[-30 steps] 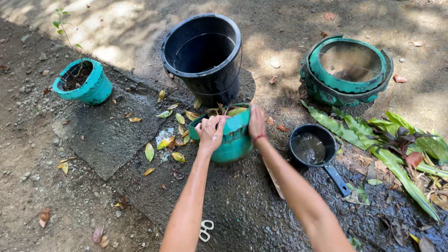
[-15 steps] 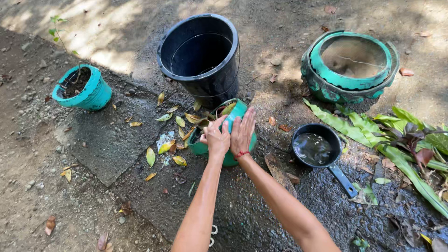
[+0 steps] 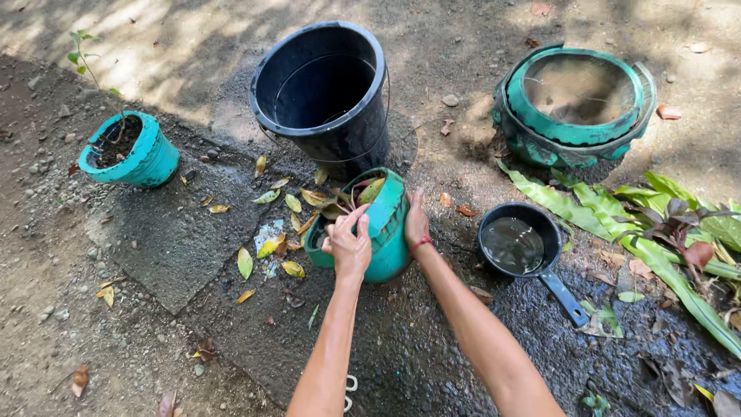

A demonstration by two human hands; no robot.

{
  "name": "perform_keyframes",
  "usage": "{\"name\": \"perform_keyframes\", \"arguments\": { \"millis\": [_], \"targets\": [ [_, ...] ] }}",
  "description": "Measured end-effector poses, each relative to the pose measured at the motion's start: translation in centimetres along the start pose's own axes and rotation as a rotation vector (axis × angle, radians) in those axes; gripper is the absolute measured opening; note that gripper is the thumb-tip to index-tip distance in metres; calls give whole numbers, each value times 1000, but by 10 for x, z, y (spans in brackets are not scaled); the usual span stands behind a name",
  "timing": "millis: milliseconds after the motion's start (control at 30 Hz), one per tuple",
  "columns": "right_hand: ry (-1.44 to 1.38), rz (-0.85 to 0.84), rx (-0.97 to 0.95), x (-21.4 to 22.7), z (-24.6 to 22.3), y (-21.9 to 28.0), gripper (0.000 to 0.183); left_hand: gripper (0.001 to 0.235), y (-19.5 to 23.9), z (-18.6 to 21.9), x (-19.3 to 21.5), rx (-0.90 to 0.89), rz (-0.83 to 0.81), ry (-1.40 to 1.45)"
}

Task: The person scrubs the exterior of a green plant pot using a brush and water from a nearby pan. They repeatedly dip the brush into the water and scrub the pot's surface. After cleaning, they place the brush down and adjust the plant inside the pot.

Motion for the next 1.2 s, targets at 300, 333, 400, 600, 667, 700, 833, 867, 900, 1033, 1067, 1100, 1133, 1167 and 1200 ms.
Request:
{"name": "perform_keyframes", "arguments": {
  "millis": [300, 333, 400, 600, 667, 700, 833, 867, 900, 1033, 1067, 1100, 1133, 1167, 1200],
  "targets": [
    [447, 210, 386, -9, -8, 73, 73, 27, -23, 2, -7, 25, 31, -46],
    [501, 225, 493, -23, -13, 116, 72, 26, -24, 3, -11, 18, 34, -63],
    [637, 207, 741, -39, -30, 187, 74, 25, -29, 8, -18, -3, 46, -93],
    [418, 204, 539, -17, -20, 141, 69, 26, -15, -1, -1, -78, 43, -58],
    [304, 164, 378, -2, -10, 81, 69, 26, -6, -8, 19, -86, 52, -53],
    [316, 106, 362, -6, -4, 71, 71, 26, -1, -9, 29, -92, 52, -52],
    [413, 73, 284, -15, 8, 65, 73, 46, 10, 17, 58, -184, 121, -277],
    [444, 102, 244, -19, 18, 77, 73, 50, 15, 36, 63, -315, 191, -273],
    [465, 103, 285, -23, 19, 88, 73, 53, 23, 52, 67, -446, 260, -268],
    [641, 101, 456, -19, -3, 92, 67, 40, 20, 62, 54, -454, 254, -323],
    [712, 93, 490, -9, -9, 94, 63, 37, 19, 59, 52, -466, 228, -303],
    [652, 105, 382, 14, -9, 86, 57, 34, 19, 54, 51, -478, 202, -282],
    [591, 120, 275, 40, -13, 71, 52, 33, 15, 50, 50, -466, 189, -277],
    [566, 176, 363, 63, -32, 67, 48, 31, 10, 45, 49, -453, 176, -273],
    [542, 233, 459, 91, -52, 61, 46, 30, 4, 41, 50, -442, 170, -264]
  ]
}}
Point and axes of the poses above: each hand's wrist, its own y-axis away from the middle knuckle, its own x-axis out of the back of the hand, z = x × y, the point moved 10 cm from there along -y, towards the middle knuckle, and after that the axes turned 3 degrees about z, right-handed, at the moved point
